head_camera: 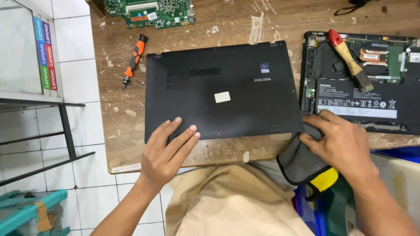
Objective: The person scrapes residue from the back cover of a disassembled laptop using a red-handled tool, then wipes the cover with a cloth. They flip the cover to clean the other side and set it aside. Finally, they use a screwdriver on the exposed motherboard.
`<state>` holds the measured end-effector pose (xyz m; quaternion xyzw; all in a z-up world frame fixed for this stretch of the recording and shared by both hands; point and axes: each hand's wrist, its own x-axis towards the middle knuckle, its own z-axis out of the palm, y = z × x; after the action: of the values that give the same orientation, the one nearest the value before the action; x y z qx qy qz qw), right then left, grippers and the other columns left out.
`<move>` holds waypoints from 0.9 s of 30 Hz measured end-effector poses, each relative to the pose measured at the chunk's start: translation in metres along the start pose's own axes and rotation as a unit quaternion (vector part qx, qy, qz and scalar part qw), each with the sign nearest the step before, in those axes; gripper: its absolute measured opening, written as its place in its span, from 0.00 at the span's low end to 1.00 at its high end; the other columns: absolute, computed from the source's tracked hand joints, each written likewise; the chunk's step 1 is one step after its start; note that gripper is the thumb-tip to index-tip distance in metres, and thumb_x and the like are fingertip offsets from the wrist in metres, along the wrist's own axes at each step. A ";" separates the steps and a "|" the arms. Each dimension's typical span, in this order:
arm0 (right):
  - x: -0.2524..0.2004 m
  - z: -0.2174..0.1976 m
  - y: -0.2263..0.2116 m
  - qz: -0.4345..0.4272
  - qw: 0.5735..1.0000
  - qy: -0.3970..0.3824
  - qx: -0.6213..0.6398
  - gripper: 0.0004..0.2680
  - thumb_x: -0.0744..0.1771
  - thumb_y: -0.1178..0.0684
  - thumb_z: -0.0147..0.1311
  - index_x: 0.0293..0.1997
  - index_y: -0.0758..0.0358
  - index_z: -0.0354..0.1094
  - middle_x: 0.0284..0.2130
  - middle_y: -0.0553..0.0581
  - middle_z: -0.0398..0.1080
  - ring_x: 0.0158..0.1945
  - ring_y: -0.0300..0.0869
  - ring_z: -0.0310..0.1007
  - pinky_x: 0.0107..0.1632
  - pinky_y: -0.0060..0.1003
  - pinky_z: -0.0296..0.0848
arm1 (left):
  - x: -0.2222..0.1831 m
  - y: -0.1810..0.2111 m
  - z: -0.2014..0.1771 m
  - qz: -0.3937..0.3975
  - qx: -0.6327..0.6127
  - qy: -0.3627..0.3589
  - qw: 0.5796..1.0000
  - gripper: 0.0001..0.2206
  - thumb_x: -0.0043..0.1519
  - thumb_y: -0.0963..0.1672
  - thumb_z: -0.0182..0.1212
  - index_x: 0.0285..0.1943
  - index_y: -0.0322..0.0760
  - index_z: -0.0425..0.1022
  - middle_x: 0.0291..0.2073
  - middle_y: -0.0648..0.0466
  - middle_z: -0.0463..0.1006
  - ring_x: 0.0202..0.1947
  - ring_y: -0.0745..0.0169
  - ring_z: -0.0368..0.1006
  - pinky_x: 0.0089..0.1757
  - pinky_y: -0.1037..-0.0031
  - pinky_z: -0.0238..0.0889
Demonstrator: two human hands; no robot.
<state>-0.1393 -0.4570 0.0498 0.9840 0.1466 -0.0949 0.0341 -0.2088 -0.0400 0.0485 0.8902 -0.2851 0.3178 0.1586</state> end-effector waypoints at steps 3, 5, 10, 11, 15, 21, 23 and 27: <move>-0.001 -0.002 0.004 -0.010 1.000 0.014 0.012 0.14 0.66 0.38 0.63 0.59 0.33 0.79 0.44 0.40 0.76 0.41 0.45 0.81 0.28 0.48 0.78 | -0.020 0.002 0.015 -0.007 -0.003 -0.013 1.000 0.07 0.70 0.35 0.65 0.51 0.34 0.85 0.50 0.50 0.86 0.51 0.41 0.80 0.50 0.51 0.79; 0.002 -0.005 0.009 -0.009 1.000 0.024 0.008 0.13 0.67 0.40 0.63 0.59 0.32 0.80 0.42 0.39 0.76 0.39 0.42 0.80 0.25 0.43 0.76 | -0.026 0.000 0.022 -0.005 -0.002 -0.016 1.000 0.07 0.69 0.35 0.68 0.52 0.35 0.84 0.51 0.51 0.86 0.50 0.42 0.80 0.50 0.51 0.79; 0.007 -0.021 0.029 -0.008 0.994 -0.109 0.022 0.16 0.67 0.39 0.61 0.63 0.28 0.76 0.46 0.39 0.76 0.33 0.46 0.82 0.37 0.48 0.78 | -0.032 -0.002 0.027 -0.041 -0.006 -0.066 0.997 0.09 0.71 0.35 0.59 0.49 0.36 0.85 0.53 0.51 0.84 0.50 0.43 0.77 0.49 0.54 0.77; 0.003 -0.032 0.034 -0.008 0.994 -0.107 0.021 0.16 0.67 0.39 0.61 0.63 0.28 0.76 0.46 0.39 0.76 0.33 0.46 0.82 0.37 0.48 0.78 | -0.028 -0.005 0.027 -0.042 -0.005 -0.064 0.997 0.09 0.71 0.35 0.59 0.49 0.36 0.85 0.53 0.51 0.84 0.50 0.43 0.77 0.49 0.54 0.77; -0.018 -0.033 0.078 -0.028 0.959 0.057 0.275 0.10 0.70 0.61 0.62 0.59 0.68 0.79 0.44 0.62 0.75 0.46 0.51 0.75 0.52 0.44 0.69 | -0.014 -0.016 0.020 -0.070 -0.077 -0.050 0.993 0.03 0.70 0.40 0.66 0.47 0.35 0.84 0.51 0.48 0.83 0.52 0.44 0.76 0.54 0.51 0.72; 0.032 -0.048 0.001 -0.069 0.939 0.146 0.303 0.20 0.72 0.57 0.63 0.73 0.80 0.70 0.58 0.73 0.72 0.60 0.58 0.71 0.66 0.49 0.67 | -0.006 -0.035 0.028 -0.263 -0.018 -0.121 0.957 0.29 0.72 0.52 0.65 0.76 0.31 0.66 0.77 0.32 0.58 0.76 0.25 0.57 0.70 0.37 0.55; 0.064 -0.046 -0.045 -0.105 0.950 0.104 0.276 0.26 0.68 0.51 0.65 0.74 0.78 0.69 0.48 0.69 0.72 0.49 0.55 0.72 0.53 0.48 0.70 | -0.006 -0.035 0.031 -0.306 -0.009 -0.172 0.936 0.37 0.72 0.55 0.62 0.83 0.29 0.57 0.82 0.29 0.48 0.82 0.22 0.48 0.72 0.33 0.48; 0.105 -0.019 -0.094 -0.067 0.985 0.111 0.113 0.28 0.72 0.45 0.56 0.81 0.73 0.55 0.50 0.76 0.60 0.48 0.75 0.68 0.50 0.62 0.71 | -0.007 -0.035 0.033 -0.272 0.044 -0.224 0.935 0.40 0.74 0.58 0.57 0.85 0.26 0.53 0.82 0.25 0.45 0.83 0.23 0.45 0.75 0.43 0.50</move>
<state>-0.0646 -0.3358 0.0443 0.9740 0.2032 -0.0030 -0.1001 -0.1757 -0.0251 0.0158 0.9880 -0.0455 0.0671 0.1316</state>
